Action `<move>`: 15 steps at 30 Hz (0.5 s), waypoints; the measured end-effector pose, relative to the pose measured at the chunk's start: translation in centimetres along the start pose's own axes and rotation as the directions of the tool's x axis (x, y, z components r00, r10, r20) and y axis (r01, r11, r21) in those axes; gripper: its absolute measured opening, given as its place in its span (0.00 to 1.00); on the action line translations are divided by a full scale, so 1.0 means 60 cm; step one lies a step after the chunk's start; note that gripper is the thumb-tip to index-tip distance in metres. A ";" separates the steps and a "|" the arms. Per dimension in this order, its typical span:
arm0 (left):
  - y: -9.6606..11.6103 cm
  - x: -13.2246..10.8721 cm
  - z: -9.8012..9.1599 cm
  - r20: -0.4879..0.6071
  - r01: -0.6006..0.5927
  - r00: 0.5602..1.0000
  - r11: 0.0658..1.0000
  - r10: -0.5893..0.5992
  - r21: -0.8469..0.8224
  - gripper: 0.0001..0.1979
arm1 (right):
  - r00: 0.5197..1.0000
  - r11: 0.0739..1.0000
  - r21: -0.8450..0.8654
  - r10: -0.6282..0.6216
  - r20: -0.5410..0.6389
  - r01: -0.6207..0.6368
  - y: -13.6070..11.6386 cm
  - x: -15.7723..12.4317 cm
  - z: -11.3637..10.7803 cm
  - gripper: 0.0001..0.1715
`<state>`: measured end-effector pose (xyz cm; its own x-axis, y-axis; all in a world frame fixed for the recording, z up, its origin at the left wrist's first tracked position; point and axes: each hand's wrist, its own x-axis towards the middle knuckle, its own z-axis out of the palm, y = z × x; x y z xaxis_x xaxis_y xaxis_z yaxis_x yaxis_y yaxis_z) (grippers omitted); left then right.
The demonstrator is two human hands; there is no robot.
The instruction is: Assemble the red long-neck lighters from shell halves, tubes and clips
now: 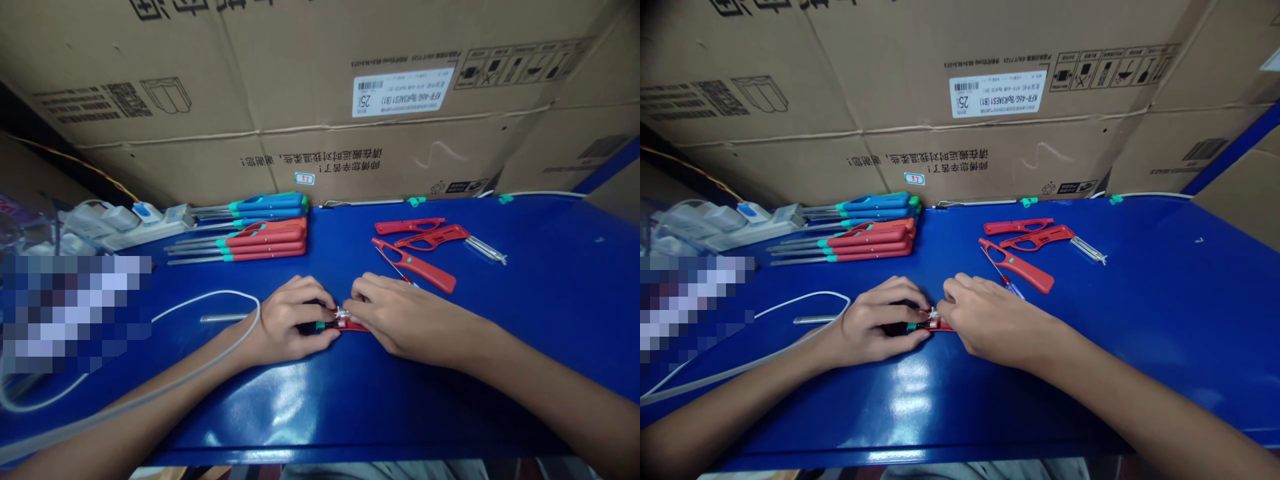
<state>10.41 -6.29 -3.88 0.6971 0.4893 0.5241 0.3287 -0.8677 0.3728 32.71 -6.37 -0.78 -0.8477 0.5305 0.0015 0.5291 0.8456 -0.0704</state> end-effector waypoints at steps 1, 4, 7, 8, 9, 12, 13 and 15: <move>0.000 0.000 0.000 0.000 -0.006 1.000 1.000 0.006 0.002 0.04 | 1.000 1.000 -0.002 0.002 -0.003 -0.002 -0.001 0.000 0.000 0.11; 0.000 0.001 -0.001 0.005 -0.017 1.000 1.000 0.017 0.005 0.04 | 1.000 1.000 -0.003 0.013 -0.007 -0.013 -0.003 -0.001 -0.001 0.11; 0.000 0.002 -0.001 0.009 -0.014 1.000 1.000 0.014 0.003 0.04 | 1.000 1.000 -0.020 0.003 -0.010 -0.003 -0.004 -0.002 0.000 0.10; 0.000 0.002 -0.001 0.009 -0.013 1.000 1.000 0.013 0.001 0.04 | 1.000 1.000 -0.027 -0.005 -0.011 0.004 -0.004 -0.002 0.000 0.10; 0.000 0.002 -0.001 0.009 -0.013 1.000 1.000 0.013 -0.001 0.04 | 1.000 0.999 -0.030 -0.011 -0.013 0.010 -0.004 -0.001 0.001 0.11; -0.001 0.001 -0.001 0.007 -0.012 1.000 1.000 0.012 -0.003 0.04 | 1.000 1.000 -0.003 -0.002 -0.028 0.002 -0.002 -0.001 0.002 0.11; -0.001 0.000 -0.001 0.006 -0.013 1.000 1.000 0.013 -0.004 0.04 | 0.999 1.000 0.010 0.002 -0.036 -0.001 -0.001 -0.001 0.001 0.10; -0.001 -0.001 -0.001 0.007 -0.012 1.000 1.000 0.012 -0.010 0.04 | 0.999 1.000 0.026 0.000 -0.048 0.001 -0.001 0.000 0.001 0.09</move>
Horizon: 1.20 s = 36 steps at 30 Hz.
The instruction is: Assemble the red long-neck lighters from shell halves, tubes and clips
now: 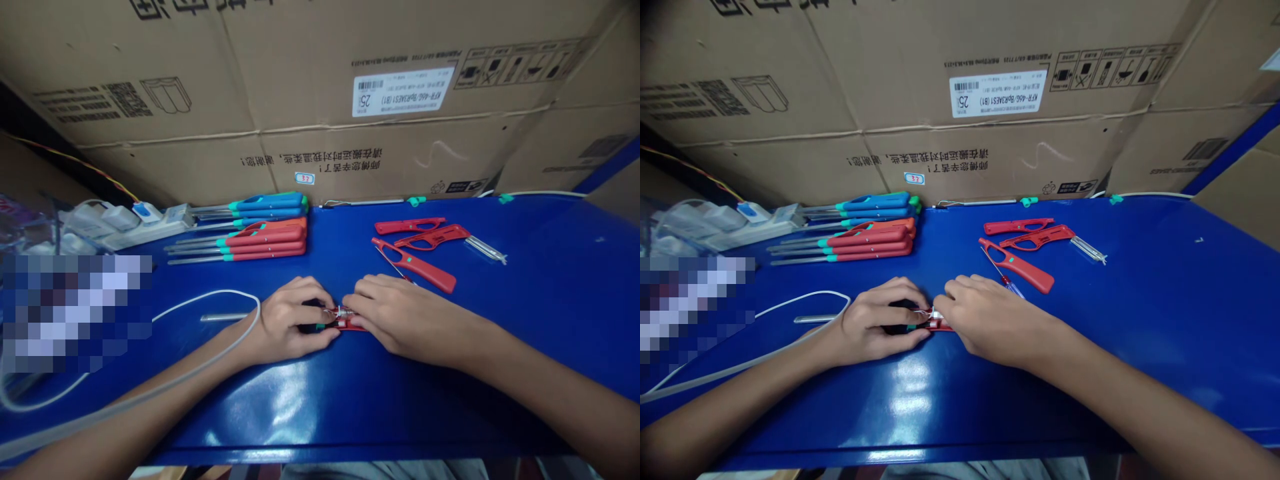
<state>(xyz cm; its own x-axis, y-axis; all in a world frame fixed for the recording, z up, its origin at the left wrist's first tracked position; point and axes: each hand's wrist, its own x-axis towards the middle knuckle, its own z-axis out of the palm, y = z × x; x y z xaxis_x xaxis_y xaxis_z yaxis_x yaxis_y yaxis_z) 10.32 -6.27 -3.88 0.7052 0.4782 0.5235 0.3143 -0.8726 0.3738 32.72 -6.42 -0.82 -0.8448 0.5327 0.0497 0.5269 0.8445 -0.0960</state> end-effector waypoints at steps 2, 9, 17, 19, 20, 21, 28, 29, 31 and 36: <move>0.000 0.000 0.000 0.003 0.001 1.000 1.000 -0.001 -0.004 0.04 | 1.000 1.000 0.004 -0.001 0.001 0.001 0.000 0.000 -0.001 0.09; -0.001 0.001 0.000 0.007 -0.001 1.000 1.000 0.001 -0.009 0.04 | 0.999 0.998 0.057 0.020 0.030 -0.022 -0.001 0.001 -0.002 0.10; 0.000 0.002 0.001 0.005 -0.006 1.000 1.000 0.006 -0.020 0.04 | 0.997 0.982 0.176 0.055 0.052 -0.063 0.004 0.004 -0.004 0.12; 0.001 0.003 0.001 0.002 -0.009 1.000 1.000 0.009 -0.025 0.04 | 0.998 0.976 0.211 0.053 0.022 -0.056 0.008 0.003 -0.001 0.11; 0.001 0.003 0.001 -0.002 -0.011 1.000 1.000 0.011 -0.027 0.04 | 0.999 0.975 0.219 0.047 0.003 -0.046 0.010 0.003 0.001 0.11; 0.001 0.004 0.001 -0.006 -0.013 1.000 0.999 0.012 -0.029 0.04 | 0.999 0.975 0.219 0.038 -0.015 -0.034 0.011 0.003 0.004 0.11; 0.001 0.004 0.003 -0.031 -0.018 0.999 0.999 0.017 -0.034 0.03 | 0.999 0.988 0.153 -0.004 -0.048 0.011 0.011 0.005 0.009 0.13; 0.001 0.004 0.003 -0.034 -0.019 0.999 0.999 0.018 -0.037 0.03 | 0.998 0.988 0.151 -0.006 -0.055 0.014 0.011 0.005 0.009 0.13; 0.001 0.004 0.004 -0.036 -0.023 0.999 0.999 0.021 -0.045 0.05 | 0.998 0.987 0.162 -0.005 -0.070 0.016 0.013 0.004 0.010 0.13; 0.001 0.006 0.004 -0.036 -0.034 0.999 0.999 0.033 -0.033 0.04 | 0.994 0.976 0.219 0.014 -0.106 0.009 0.015 0.003 0.014 0.13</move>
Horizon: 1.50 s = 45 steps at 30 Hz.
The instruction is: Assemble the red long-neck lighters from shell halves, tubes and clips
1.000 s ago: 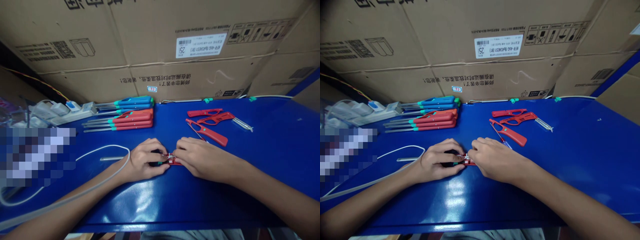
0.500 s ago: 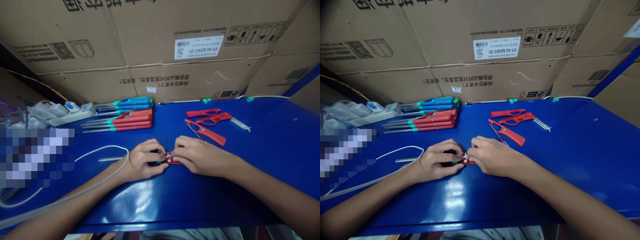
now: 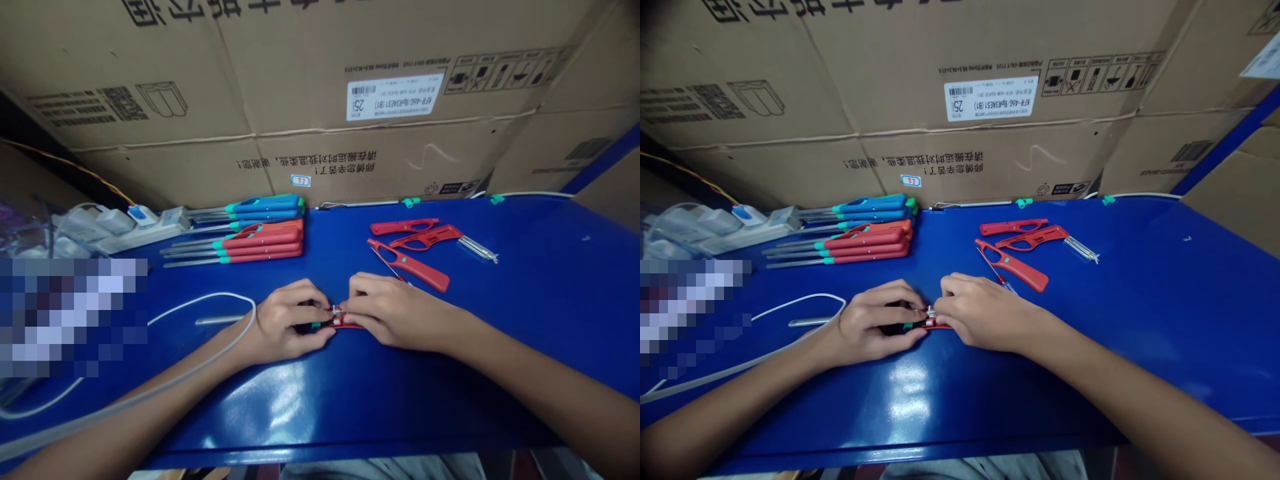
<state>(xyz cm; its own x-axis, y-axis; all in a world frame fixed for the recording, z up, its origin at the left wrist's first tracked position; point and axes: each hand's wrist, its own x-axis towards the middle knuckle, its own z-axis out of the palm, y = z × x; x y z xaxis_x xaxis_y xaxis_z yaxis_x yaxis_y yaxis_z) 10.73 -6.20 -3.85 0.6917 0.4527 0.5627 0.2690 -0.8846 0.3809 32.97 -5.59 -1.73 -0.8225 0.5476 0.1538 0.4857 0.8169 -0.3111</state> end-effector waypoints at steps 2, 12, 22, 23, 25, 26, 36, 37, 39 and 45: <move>0.000 0.001 -0.001 0.006 -0.005 1.000 1.000 0.005 0.003 0.03 | 1.000 0.998 0.052 0.026 0.011 -0.026 0.001 0.001 -0.003 0.12; -0.001 0.000 -0.004 0.015 -0.008 1.000 1.000 0.007 0.022 0.03 | 0.962 0.960 0.188 0.162 0.222 -0.205 0.031 -0.006 -0.052 0.12; 0.000 0.003 -0.003 0.006 -0.011 1.000 1.000 0.011 0.014 0.03 | 0.933 0.896 0.309 0.239 0.269 -0.318 0.046 -0.003 -0.039 0.09; 0.000 0.003 -0.003 0.005 -0.010 1.000 1.000 0.010 0.016 0.03 | 0.933 0.893 0.313 0.246 0.263 -0.324 0.047 -0.002 -0.037 0.09; 0.001 0.002 -0.003 0.013 -0.007 1.000 1.000 0.007 0.019 0.03 | 0.931 0.886 0.321 0.259 0.256 -0.334 0.048 -0.001 -0.033 0.09; 0.001 0.002 -0.004 0.021 -0.002 1.000 1.000 0.002 0.021 0.03 | 0.929 0.879 0.331 0.264 0.259 -0.343 0.048 -0.001 -0.032 0.09; -0.001 0.005 -0.001 0.022 -0.018 1.000 1.000 0.017 0.015 0.04 | 0.922 0.858 0.346 0.320 0.218 -0.380 0.040 0.003 -0.026 0.12; -0.001 0.005 -0.001 0.023 -0.016 1.000 1.000 0.015 0.017 0.04 | 0.922 0.857 0.346 0.326 0.211 -0.382 0.039 0.003 -0.026 0.13; -0.001 0.004 -0.002 0.028 -0.014 1.000 1.000 0.013 0.019 0.04 | 0.922 0.857 0.345 0.328 0.207 -0.383 0.038 0.004 -0.025 0.14; -0.001 0.004 -0.001 0.021 -0.011 1.000 1.000 0.010 0.013 0.03 | 0.921 0.868 0.326 0.306 0.243 -0.374 0.041 0.004 -0.030 0.08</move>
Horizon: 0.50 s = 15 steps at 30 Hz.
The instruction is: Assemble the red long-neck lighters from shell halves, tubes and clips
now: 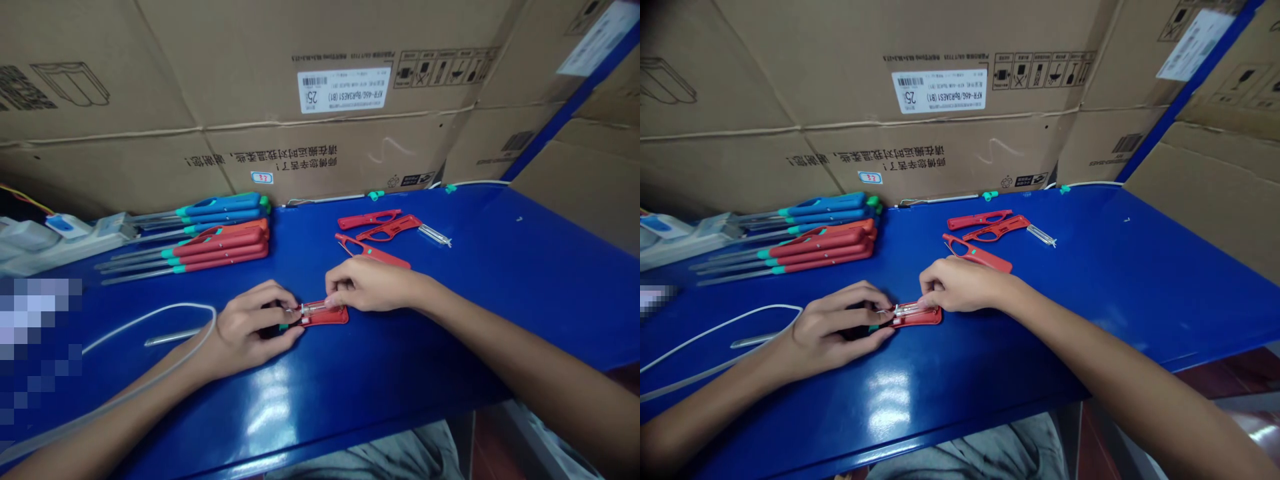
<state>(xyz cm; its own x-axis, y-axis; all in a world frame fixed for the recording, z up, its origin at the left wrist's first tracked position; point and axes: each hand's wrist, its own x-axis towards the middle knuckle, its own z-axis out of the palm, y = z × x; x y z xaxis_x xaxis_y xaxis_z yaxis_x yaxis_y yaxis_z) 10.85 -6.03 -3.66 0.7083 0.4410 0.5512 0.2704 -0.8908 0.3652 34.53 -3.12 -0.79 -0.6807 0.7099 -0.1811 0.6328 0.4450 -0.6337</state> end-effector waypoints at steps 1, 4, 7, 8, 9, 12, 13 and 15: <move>0.000 0.000 0.000 0.000 0.001 1.000 1.000 -0.001 -0.001 0.03 | 1.000 1.000 -0.002 -0.001 0.009 0.001 0.000 0.000 -0.002 0.07; 0.000 -0.001 0.002 -0.007 0.000 1.000 1.000 0.000 -0.008 0.03 | 0.999 1.000 0.007 0.003 0.045 -0.004 0.002 -0.002 -0.007 0.06; 0.000 -0.003 0.002 -0.008 0.006 1.000 1.000 -0.006 -0.017 0.03 | 0.997 1.000 0.012 0.004 0.080 -0.005 0.005 -0.003 -0.011 0.06; 0.000 -0.003 0.002 -0.006 0.011 1.000 1.000 -0.011 -0.019 0.03 | 0.996 1.000 0.010 0.000 0.088 -0.001 0.005 -0.003 -0.012 0.06; 0.000 -0.004 0.002 -0.004 0.014 1.000 1.000 -0.014 -0.021 0.03 | 0.996 1.000 0.005 -0.005 0.093 0.004 0.005 -0.003 -0.012 0.07; 0.000 -0.004 0.002 -0.003 0.021 1.000 0.999 -0.021 -0.025 0.02 | 0.994 1.000 0.003 -0.011 0.109 0.010 0.004 -0.004 -0.013 0.09; 0.001 -0.004 0.002 -0.001 0.025 1.000 0.999 -0.025 -0.025 0.02 | 0.994 1.000 0.006 -0.011 0.111 0.010 0.003 -0.005 -0.013 0.09; 0.001 -0.003 0.001 0.002 0.031 1.000 0.999 -0.031 -0.023 0.02 | 0.995 1.000 0.006 -0.007 0.104 0.006 0.002 -0.005 -0.012 0.09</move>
<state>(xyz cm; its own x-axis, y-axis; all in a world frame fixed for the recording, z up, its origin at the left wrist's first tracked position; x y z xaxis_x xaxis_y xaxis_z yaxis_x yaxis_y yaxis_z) 10.78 -6.19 -3.82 0.7011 0.4682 0.5379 0.2769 -0.8738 0.3997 35.07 -2.87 -0.23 -0.7196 0.6464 -0.2539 0.6263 0.4461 -0.6393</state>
